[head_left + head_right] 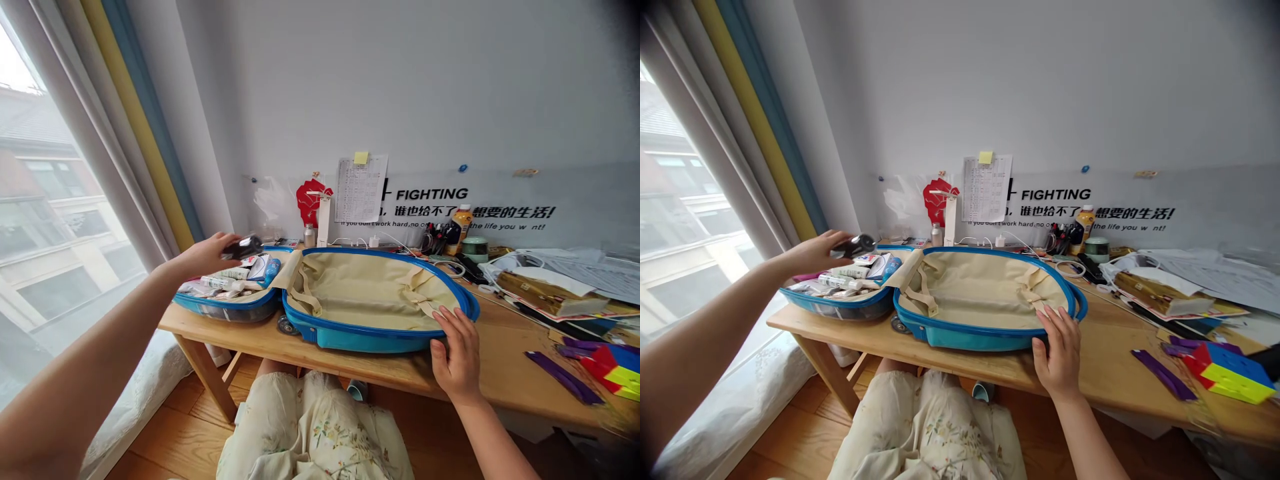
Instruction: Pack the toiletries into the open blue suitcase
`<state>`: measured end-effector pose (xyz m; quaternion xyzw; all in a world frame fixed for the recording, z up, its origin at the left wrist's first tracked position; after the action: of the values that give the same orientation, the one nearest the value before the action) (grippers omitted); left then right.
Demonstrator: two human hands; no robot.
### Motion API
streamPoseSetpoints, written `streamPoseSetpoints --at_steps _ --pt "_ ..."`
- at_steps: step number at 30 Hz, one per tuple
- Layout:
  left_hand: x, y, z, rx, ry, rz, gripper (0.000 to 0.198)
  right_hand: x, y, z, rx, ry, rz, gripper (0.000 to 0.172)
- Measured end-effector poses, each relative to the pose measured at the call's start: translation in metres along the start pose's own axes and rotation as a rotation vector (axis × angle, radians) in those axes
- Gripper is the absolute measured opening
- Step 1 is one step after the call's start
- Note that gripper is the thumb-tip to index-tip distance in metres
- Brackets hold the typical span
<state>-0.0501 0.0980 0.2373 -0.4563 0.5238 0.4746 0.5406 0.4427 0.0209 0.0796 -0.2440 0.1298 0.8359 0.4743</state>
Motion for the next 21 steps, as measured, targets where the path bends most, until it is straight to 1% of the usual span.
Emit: streamPoseSetpoints --at_steps 1,2,3,5,7,8,10,11,13,15,18,21 --pt "-0.012 -0.024 0.002 0.066 -0.038 -0.021 0.072 0.0 0.0 0.0 0.001 -0.001 -0.005 0.047" --pt "-0.02 -0.051 0.004 0.142 -0.051 -0.037 0.073 0.0 0.001 0.0 0.0 -0.001 -0.009 0.047" --pt "-0.024 -0.08 0.008 0.229 -0.041 -0.049 0.072 0.0 0.001 0.0 -0.001 -0.001 -0.01 0.047" --pt "-0.022 -0.14 0.015 0.408 0.025 -0.082 0.07 -0.001 0.001 0.001 -0.001 -0.003 0.0 0.046" --pt "-0.009 -0.193 0.024 0.55 0.107 -0.116 0.07 -0.001 0.001 0.001 0.001 -0.003 0.018 0.045" --pt "0.0 -0.217 0.029 0.611 0.149 -0.136 0.069 -0.001 0.0 0.0 0.003 -0.002 0.027 0.045" --pt "0.023 -0.255 0.039 0.689 0.249 -0.177 0.069 -0.001 -0.001 0.0 0.01 0.001 0.039 0.044" --pt "0.035 -0.269 0.044 0.704 0.308 -0.185 0.069 0.0 -0.001 -0.001 0.015 0.002 0.041 0.044" --pt "0.062 -0.289 0.053 0.69 0.43 -0.163 0.071 0.0 -0.002 -0.002 0.021 0.005 0.04 0.043" --pt "0.085 -0.297 0.058 0.657 0.548 -0.12 0.074 0.001 -0.002 -0.002 0.021 0.002 0.037 0.043" --pt "0.113 -0.298 0.057 0.619 0.721 -0.056 0.079 0.001 -0.002 -0.002 0.02 -0.009 0.035 0.043" --pt "0.129 -0.293 0.054 0.588 0.838 -0.007 0.081 0.0 -0.001 -0.001 0.014 -0.012 0.033 0.043"
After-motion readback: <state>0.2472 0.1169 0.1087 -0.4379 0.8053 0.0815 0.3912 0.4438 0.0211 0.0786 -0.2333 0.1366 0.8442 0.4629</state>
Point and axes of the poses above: each hand's wrist, its own z-axis towards the middle knuckle, its own x-axis out of the palm, y = z × x, the point moved 7 cm from there along z, towards the middle knuckle, and after that the axes turned 15 degrees about y, right-handed, at the moved point
